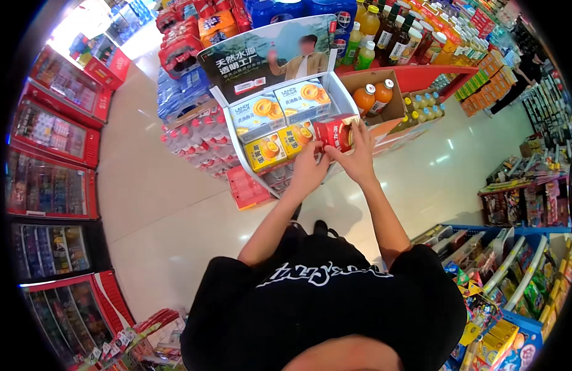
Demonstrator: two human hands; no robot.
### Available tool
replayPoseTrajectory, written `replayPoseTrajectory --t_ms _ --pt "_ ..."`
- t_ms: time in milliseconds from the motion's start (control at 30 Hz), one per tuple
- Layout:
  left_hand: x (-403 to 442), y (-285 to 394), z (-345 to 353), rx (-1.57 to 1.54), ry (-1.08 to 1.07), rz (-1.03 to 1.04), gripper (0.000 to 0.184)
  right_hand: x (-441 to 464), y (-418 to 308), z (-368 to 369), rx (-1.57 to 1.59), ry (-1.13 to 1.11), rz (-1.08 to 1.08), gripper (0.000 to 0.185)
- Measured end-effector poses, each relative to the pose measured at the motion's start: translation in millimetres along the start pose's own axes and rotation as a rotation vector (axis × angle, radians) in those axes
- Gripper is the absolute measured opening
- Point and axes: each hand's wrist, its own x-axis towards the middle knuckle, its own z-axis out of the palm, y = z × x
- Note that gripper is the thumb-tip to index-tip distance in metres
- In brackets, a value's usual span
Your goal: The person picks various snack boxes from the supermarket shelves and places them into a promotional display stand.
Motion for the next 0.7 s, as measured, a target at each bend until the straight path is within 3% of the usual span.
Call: replayPoseTrajectory --t_ms 67,267,700 --pt "31 -38 4 -0.134 -0.061 -0.02 0.04 22 -2 10 -0.076 0.023 0.0 0.103" --pt "72 -26 -20 -0.078 -0.214 -0.107 0.033 50 -1 36 -0.297 0.028 -0.003 0.096" --pt "82 -52 -32 -0.081 -0.244 0.054 0.029 47 -6 69 -0.416 0.103 0.002 0.065"
